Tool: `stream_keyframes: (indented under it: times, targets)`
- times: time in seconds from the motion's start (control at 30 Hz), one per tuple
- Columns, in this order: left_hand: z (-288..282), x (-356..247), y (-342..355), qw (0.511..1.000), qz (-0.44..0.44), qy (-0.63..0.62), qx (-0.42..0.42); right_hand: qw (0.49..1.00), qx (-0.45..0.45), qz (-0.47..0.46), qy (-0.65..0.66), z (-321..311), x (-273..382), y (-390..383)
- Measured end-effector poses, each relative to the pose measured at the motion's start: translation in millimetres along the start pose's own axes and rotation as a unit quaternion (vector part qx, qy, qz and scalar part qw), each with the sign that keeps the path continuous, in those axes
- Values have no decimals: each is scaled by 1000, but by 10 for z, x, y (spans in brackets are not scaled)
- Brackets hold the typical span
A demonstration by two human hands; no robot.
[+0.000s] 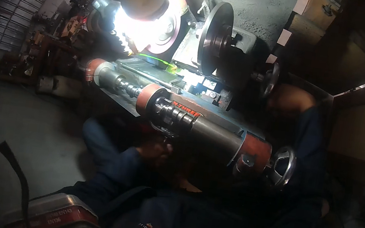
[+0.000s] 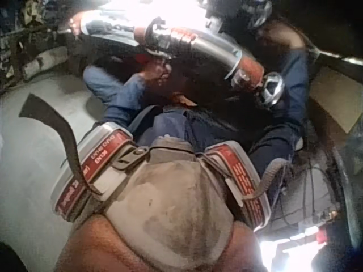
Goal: The person grinds a cylindrical metal component using a precision grinding machine, adjusting the machine's feed controls and measuring the part with a caliper between grinding stages.
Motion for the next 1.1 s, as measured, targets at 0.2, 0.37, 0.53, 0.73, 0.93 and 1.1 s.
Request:
stream_keyframes:
  times: [0.2,0.37,0.53,0.73,0.93,1.1]
  targets:
    - [327,-132,264,917,148,-309,203,979,-83,120,144,-235,10,-298]
    - [235,-306,158,943,132,-302,-35,970,-81,152,171,-280,-53,-400]
    - [210,-255,235,844,287,-452,15,960,-61,144,234,-190,-263,-292]
    - [-24,-300,103,959,201,-138,-145,943,-58,130,300,-154,-340,-337]
    - [-240,-841,-850,549,220,385,-708,934,-42,139,328,-90,-318,-256]
    - [-703,-620,-209,958,226,67,-162,932,-2,169,321,164,-679,-101]
Point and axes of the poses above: each hand's wrist, its own y-axis towards the middle knuckle, its own z-axis out of the palm, x = y × z, the point moved 9 cm from there along y, towards the middle knuckle, and after that the axes turned 13 degrees about y, right-handed, at the moved point
